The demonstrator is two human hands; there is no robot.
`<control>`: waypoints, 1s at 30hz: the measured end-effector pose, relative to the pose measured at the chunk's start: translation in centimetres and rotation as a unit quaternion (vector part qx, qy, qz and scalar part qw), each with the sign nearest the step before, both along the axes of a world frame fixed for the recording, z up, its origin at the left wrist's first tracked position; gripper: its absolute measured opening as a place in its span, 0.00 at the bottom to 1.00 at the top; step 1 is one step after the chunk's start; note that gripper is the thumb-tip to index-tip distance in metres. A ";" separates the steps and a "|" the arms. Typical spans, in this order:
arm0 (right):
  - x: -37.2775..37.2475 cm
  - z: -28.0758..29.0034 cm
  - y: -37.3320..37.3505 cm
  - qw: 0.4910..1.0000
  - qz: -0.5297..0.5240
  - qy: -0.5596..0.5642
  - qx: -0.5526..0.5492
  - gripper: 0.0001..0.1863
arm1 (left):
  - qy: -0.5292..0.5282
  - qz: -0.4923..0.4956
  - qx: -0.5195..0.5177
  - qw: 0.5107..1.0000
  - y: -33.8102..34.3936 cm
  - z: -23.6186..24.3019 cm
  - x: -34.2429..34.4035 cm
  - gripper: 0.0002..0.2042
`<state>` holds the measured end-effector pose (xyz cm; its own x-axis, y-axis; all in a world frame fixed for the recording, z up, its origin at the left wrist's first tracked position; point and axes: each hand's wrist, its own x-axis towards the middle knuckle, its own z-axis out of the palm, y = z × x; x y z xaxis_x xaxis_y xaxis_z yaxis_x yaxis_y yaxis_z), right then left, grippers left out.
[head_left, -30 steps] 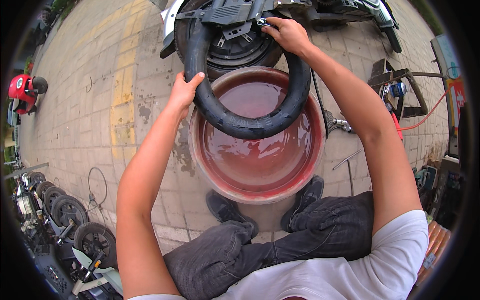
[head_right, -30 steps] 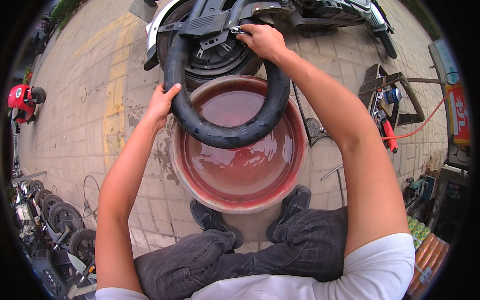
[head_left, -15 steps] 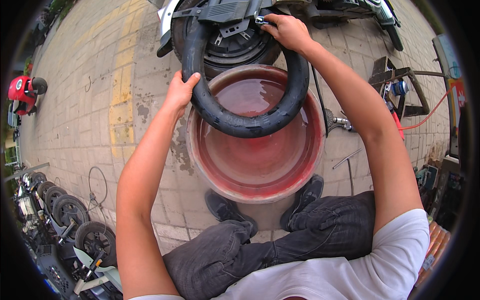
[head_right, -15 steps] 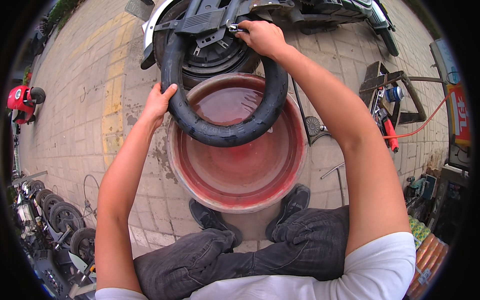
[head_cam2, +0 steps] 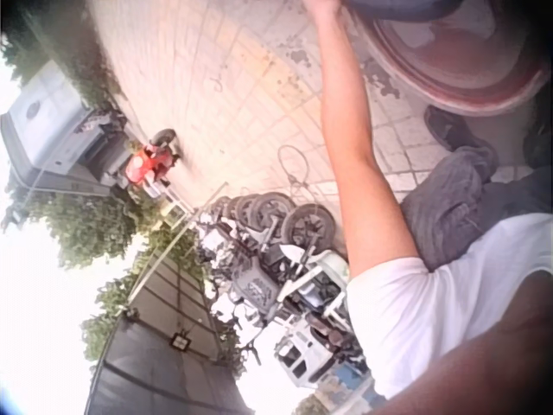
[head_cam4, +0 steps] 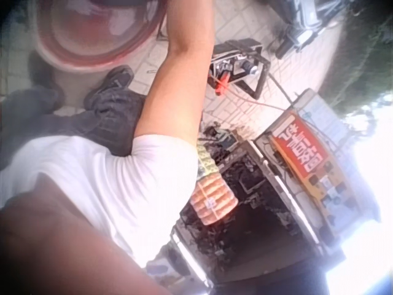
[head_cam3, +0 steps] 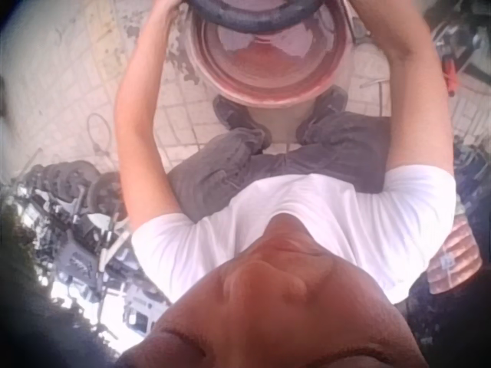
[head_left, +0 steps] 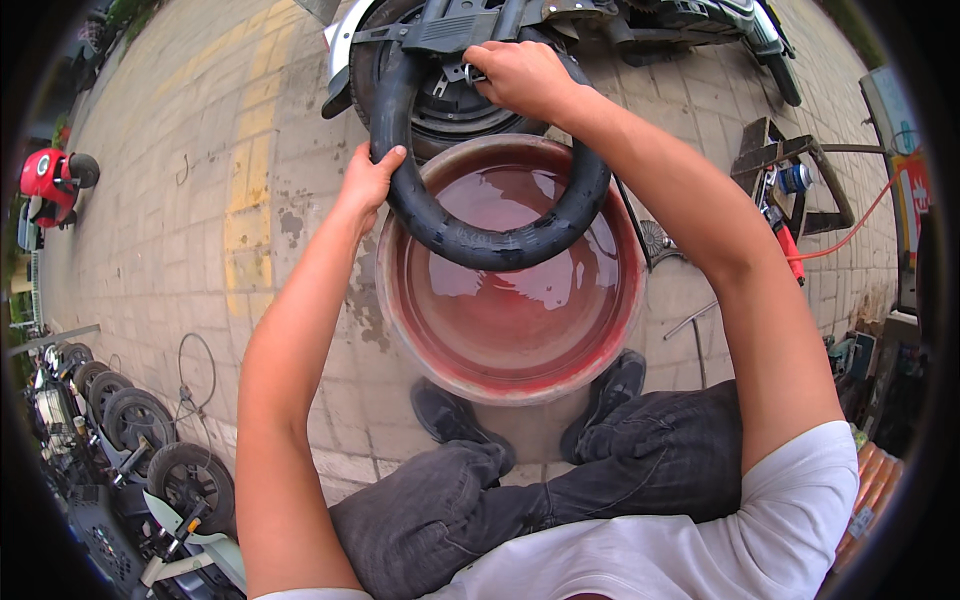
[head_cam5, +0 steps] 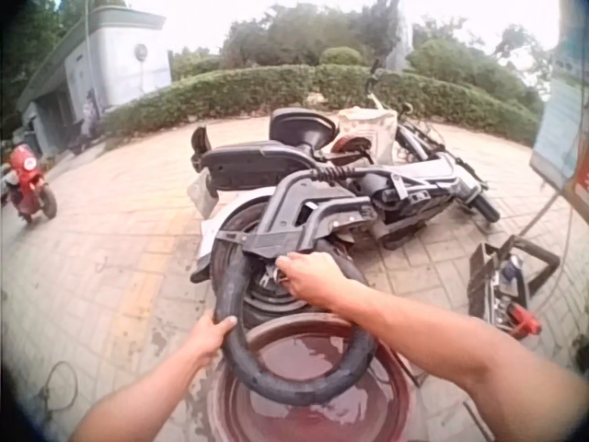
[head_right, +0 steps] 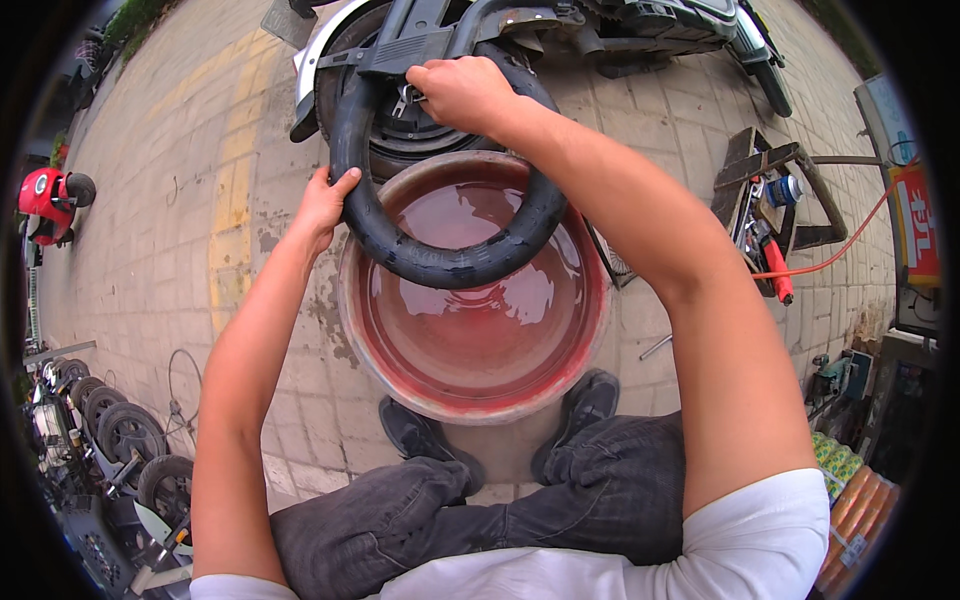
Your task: The person removes a tire from a scooter, inflates it with a hand pump, and submerges it in a basin of water to check for air leaks. The person manipulates the tire and pump throughout the process.
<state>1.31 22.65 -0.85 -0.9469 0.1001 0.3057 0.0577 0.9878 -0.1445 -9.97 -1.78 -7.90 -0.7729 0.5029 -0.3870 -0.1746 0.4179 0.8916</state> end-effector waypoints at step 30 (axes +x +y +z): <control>6.0 -5.0 8.7 0.685 -0.307 0.078 -0.656 0.18 | 0.243 -0.014 -0.110 0.964 9.9 1.5 -10.2 0.17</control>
